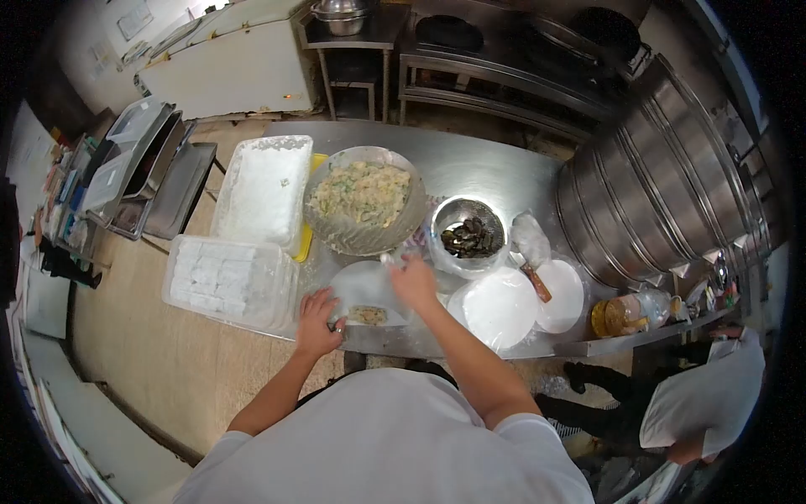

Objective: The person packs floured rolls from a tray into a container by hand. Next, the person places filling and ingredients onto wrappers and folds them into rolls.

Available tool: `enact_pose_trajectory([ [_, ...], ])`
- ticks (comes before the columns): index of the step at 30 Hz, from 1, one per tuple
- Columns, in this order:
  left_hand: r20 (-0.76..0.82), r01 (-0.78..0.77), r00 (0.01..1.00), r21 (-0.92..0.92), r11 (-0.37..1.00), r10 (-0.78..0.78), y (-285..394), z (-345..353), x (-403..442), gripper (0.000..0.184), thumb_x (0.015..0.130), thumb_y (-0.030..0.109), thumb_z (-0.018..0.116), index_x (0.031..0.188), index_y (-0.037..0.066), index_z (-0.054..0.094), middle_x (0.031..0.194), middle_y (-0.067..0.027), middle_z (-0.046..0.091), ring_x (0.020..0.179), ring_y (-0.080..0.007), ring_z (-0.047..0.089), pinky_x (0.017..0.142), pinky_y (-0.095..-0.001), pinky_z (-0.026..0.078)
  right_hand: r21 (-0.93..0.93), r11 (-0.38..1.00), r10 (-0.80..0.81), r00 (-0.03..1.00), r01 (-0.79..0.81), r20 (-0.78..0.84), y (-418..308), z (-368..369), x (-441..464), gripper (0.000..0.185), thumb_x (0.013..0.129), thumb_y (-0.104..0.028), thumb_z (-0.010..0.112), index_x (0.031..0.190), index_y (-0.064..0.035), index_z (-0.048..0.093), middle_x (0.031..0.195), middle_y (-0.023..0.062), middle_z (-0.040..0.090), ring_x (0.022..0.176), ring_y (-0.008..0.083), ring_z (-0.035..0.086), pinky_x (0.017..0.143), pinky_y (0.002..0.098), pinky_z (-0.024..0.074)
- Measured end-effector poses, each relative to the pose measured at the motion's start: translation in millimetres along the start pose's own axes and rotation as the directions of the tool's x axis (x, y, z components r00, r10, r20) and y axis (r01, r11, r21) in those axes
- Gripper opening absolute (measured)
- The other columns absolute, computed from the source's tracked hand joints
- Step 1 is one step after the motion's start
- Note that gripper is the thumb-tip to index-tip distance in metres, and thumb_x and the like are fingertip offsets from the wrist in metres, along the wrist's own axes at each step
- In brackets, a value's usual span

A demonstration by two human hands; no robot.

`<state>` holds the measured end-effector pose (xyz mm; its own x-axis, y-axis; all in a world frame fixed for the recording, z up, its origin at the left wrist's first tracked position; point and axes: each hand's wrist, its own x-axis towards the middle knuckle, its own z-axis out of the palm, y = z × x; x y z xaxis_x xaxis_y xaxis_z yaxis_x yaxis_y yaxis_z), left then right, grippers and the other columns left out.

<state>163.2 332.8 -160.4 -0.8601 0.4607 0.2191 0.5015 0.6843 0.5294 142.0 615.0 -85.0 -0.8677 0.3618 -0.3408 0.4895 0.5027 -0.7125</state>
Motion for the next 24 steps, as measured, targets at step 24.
enact_pose_trajectory([
  [24,0.038,0.029,0.999,0.026,0.999,-0.03,2,-2,1,0.049,0.085,0.024,0.075,0.13,0.006,0.066,0.155,-0.0153,0.056,0.15,-0.0382,0.046,0.13,-0.0598,0.025,-0.626,0.777,-0.126,0.957,-0.069,-0.262,78,-110,118,0.03,0.094,-0.017,0.071,0.119,0.0,0.074,0.13,0.0236,0.067,0.122,0.042,0.068,0.102,0.0502,0.0595],
])
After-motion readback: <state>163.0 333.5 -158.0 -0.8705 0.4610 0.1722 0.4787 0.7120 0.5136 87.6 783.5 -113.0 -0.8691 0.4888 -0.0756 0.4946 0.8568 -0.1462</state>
